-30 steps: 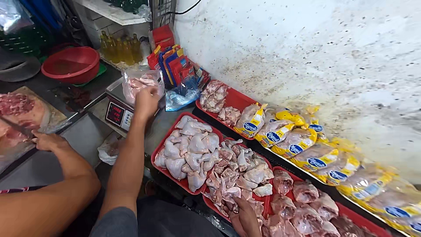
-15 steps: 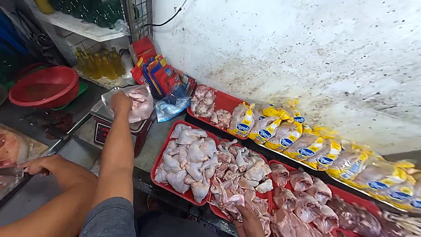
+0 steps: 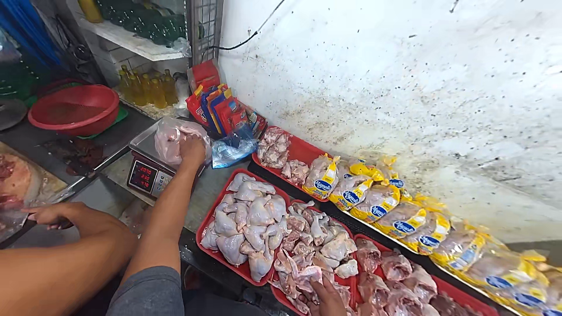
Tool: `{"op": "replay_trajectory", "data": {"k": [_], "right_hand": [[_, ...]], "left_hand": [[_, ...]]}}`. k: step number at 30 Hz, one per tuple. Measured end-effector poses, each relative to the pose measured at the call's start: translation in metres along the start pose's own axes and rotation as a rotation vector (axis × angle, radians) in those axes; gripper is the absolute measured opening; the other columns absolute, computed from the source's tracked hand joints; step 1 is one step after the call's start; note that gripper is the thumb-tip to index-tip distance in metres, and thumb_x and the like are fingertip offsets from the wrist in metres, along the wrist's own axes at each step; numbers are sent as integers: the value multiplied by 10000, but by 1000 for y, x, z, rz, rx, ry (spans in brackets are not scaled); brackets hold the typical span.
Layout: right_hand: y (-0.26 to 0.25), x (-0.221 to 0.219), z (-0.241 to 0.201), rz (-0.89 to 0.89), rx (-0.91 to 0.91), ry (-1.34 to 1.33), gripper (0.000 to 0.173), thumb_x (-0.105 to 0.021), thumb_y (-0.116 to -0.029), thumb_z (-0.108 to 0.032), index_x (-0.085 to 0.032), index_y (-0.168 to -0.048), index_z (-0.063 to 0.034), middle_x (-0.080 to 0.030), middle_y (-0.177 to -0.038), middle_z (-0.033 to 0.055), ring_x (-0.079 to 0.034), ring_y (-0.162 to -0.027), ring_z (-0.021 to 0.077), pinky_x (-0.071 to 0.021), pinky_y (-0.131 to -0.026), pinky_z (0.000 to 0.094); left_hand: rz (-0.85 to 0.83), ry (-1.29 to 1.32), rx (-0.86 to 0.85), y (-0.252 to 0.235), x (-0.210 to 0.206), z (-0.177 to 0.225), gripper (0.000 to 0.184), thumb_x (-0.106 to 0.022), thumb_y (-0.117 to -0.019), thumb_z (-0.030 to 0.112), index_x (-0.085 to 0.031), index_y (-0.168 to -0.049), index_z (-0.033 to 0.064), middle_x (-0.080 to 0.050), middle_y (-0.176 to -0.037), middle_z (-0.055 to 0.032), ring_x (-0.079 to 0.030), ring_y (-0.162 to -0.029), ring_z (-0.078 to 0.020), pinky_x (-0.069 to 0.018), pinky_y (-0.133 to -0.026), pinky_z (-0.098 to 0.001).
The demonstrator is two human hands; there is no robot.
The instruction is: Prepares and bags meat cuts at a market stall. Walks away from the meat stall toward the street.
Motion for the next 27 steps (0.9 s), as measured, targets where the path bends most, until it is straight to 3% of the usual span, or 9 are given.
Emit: {"op": "replay_trajectory", "data": {"k": [3,5,7,10,12,16,20,23,27], "right_hand": [[1,9,6,7,3,-9,246,-406,-1074,-70,-486,-1306,-56,-699,-916,95,-714,-685,191,-620,-584,365],[2,14,13,14,-6,-15,224,-410,-1073,-73,-487,-1282,-49,-699,-901,101,-717,-682,202,-623,-583,372],[2,20,18,-3,-7,-5,228,-411,-1073,-75,-482,-1286,-41,-699,-895,103,-714,-681,201,-625,-594,374],[4,26,21,-8,-3,8,220,-415,-1075,-78,-485,-1280,-40,-705,-881,101,-713,-662,196,-625,-585,366],[5,27,21,11,-16,-16,218,-411,-1076,-76,-490,-1277,-54,-707,-898,91,-717,-678,189,-625,-586,359],[1,21,19,33,-24,-49,215,-421,-1075,-70,-506,-1272,-51,-709,-906,104,-717,-678,194,-624,-578,362],[-3,12,12,-1,-16,-32,223,-432,-1070,-63,-537,-1265,-36,-710,-912,123,-712,-669,208,-619,-566,369],[-6,8,7,-24,3,-37,227,-430,-1071,-68,-538,-1266,-26,-710,-893,135,-706,-645,212,-609,-532,362],[-8,4,9,-14,2,-27,246,-430,-1071,-74,-526,-1293,-33,-711,-915,133,-707,-647,214,-603,-522,362]], "left_hand": [[5,-67,24,-3,-6,-1,353,-705,-922,230,-681,-1192,3,-652,-1258,-242,-595,-1209,-448,-408,-1055,-652],[10,-3,10,-1,0,-2,286,-728,-904,186,-701,-1120,2,-674,-1180,-254,-632,-1126,-463,-465,-971,-662],[46,162,5,0,13,-8,285,-707,-903,142,-703,-1158,15,-684,-1139,-288,-654,-1077,-504,-512,-882,-704],[137,502,42,5,36,-24,325,-620,-987,187,-684,-1258,18,-676,-1218,-275,-638,-1172,-463,-477,-999,-698],[198,655,132,9,51,-39,331,-616,-1009,246,-701,-1220,5,-690,-1188,-268,-653,-1146,-441,-474,-1009,-677],[248,884,366,16,63,-64,478,-605,-1015,440,-689,-1157,-9,-701,-1003,-218,-683,-889,-341,-541,-851,-598],[259,1187,449,24,60,-75,398,-580,-1032,470,-639,-1096,82,-544,-694,-1,-488,-501,-97,-476,-499,-298],[263,1397,474,31,63,-71,348,-607,-1020,466,-625,-1068,122,-510,-650,23,-428,-454,-75,-408,-431,-253],[280,1346,473,35,71,-66,387,-641,-1000,487,-624,-1079,108,-555,-655,21,-491,-458,-73,-465,-440,-253]]}}
Point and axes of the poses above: each hand's wrist, its own y-axis away from the middle knuckle, its own x-axis out of the back of the hand, z = x × y, the point moved 1 cm from there along -y, towards the middle knuckle
